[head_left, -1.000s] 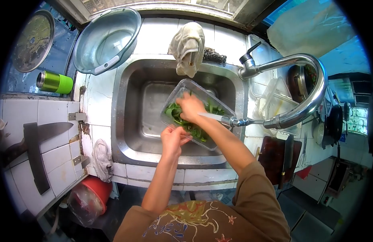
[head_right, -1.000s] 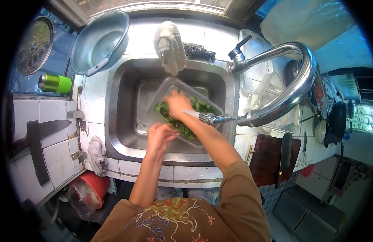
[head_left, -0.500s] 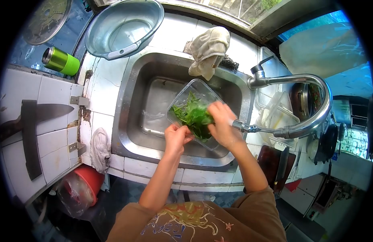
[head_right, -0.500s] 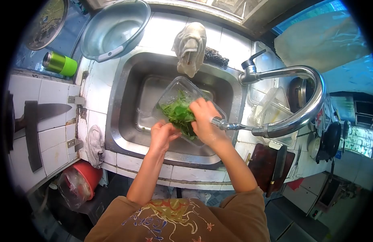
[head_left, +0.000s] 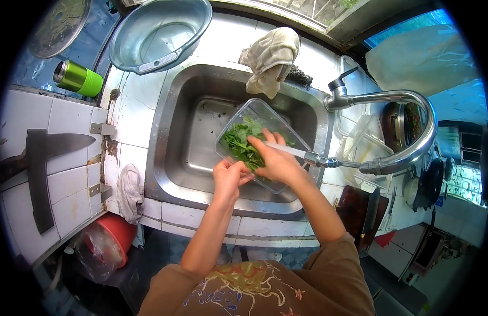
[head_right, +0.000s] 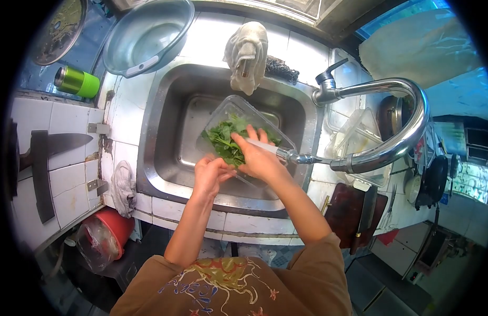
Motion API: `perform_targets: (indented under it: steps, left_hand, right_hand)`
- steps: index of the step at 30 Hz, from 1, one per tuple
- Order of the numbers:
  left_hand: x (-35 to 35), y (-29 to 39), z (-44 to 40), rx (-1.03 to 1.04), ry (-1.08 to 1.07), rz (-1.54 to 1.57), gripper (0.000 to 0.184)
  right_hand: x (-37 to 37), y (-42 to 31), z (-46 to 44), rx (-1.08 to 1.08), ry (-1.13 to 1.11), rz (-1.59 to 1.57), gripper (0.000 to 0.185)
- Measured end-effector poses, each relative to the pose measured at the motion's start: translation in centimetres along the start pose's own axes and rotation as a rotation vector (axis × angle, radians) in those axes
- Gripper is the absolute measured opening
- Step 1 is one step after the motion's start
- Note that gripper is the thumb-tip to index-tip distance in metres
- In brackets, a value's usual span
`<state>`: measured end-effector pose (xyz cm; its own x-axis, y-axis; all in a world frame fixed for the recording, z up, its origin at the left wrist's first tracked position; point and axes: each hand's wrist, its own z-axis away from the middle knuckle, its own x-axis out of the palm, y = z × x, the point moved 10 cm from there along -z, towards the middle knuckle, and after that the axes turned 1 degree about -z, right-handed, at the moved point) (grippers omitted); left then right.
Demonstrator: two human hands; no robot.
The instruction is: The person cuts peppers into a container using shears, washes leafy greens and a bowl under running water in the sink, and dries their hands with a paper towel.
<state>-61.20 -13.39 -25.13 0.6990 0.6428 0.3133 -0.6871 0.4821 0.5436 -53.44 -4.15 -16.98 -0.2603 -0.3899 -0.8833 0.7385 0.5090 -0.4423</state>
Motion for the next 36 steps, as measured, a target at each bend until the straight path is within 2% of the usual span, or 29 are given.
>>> perform_targets:
  steps: [2,4,7,9,10,12,14,16,17,21,23,27,29,30,32,34,36]
  left_hand:
    - [0.3,0.0,0.0,-0.014,-0.024,0.049,0.014]
    - [0.0,-0.6,-0.7,-0.035,-0.022,0.040,0.015]
    - [-0.5,-1.4,-1.4,-0.073,-0.009,0.038,0.018]
    - [-0.5,-1.6,-1.7,-0.088,0.000,0.053,0.018]
    - [-0.4,-1.5,-1.8,-0.097,0.006,0.076,0.015]
    - [-0.3,-1.3,-1.8,-0.104,0.013,0.103,0.012]
    - [0.0,-0.9,-1.8,-0.088,-0.002,0.090,0.013]
    - [-0.1,-1.0,-2.1,-0.088,0.006,0.103,0.013]
    - [-0.2,-1.1,-2.2,-0.089,0.015,0.111,0.014]
    - [-0.4,-1.2,-2.5,-0.114,0.029,0.097,0.015]
    - [-0.5,-1.3,-2.7,-0.112,0.059,0.143,0.016]
    - [-0.4,-2.3,-3.3,-0.147,0.029,0.127,0.016]
    - [-0.5,-2.6,-3.7,-0.174,0.058,0.145,0.018]
    - [-0.4,-2.5,-4.2,-0.168,0.054,0.147,0.018]
    - [-0.7,-3.7,-4.7,-0.190,0.052,0.190,0.018]
    - [-0.5,-4.1,-5.2,-0.195,0.038,0.195,0.018]
    - [-0.4,-4.1,-4.3,-0.210,0.068,0.138,0.016]
  right_hand:
    - [4.4,2.3,-0.4,0.063,-0.155,0.234,0.061]
    - [3.9,2.0,-1.5,0.015,-0.129,0.215,0.056]
    - [3.1,1.9,-2.4,0.062,-0.178,0.115,0.047]
    - [-0.4,1.6,-2.8,0.162,-0.044,0.070,0.040]
    - [-0.9,1.6,-2.8,0.164,-0.047,0.070,0.040]
    - [-3.9,0.8,-2.7,0.064,0.131,-0.075,0.040]
    - [-4.7,0.9,-2.8,0.080,0.115,-0.043,0.039]
    - [-2.8,1.1,-3.0,-0.009,-0.065,-0.030,0.040]
    - [-2.3,1.2,-3.0,-0.004,-0.093,-0.126,0.040]
    - [-2.8,0.8,-2.4,0.036,-0.056,-0.135,0.039]
    - [-4.1,1.0,-2.1,0.030,0.145,-0.175,0.032]
    - [-3.7,2.4,-2.2,0.074,0.144,-0.234,0.030]
    - [-2.2,3.9,-2.3,0.216,0.045,-0.293,0.028]
    - [-2.5,3.8,-2.6,0.211,0.049,-0.291,0.028]
    - [-3.2,3.7,-1.9,0.248,0.123,-0.510,0.028]
    - [-1.4,4.3,-2.0,0.226,0.087,-0.425,0.033]
    - [2.2,2.7,-2.1,0.067,-0.109,-0.157,0.038]
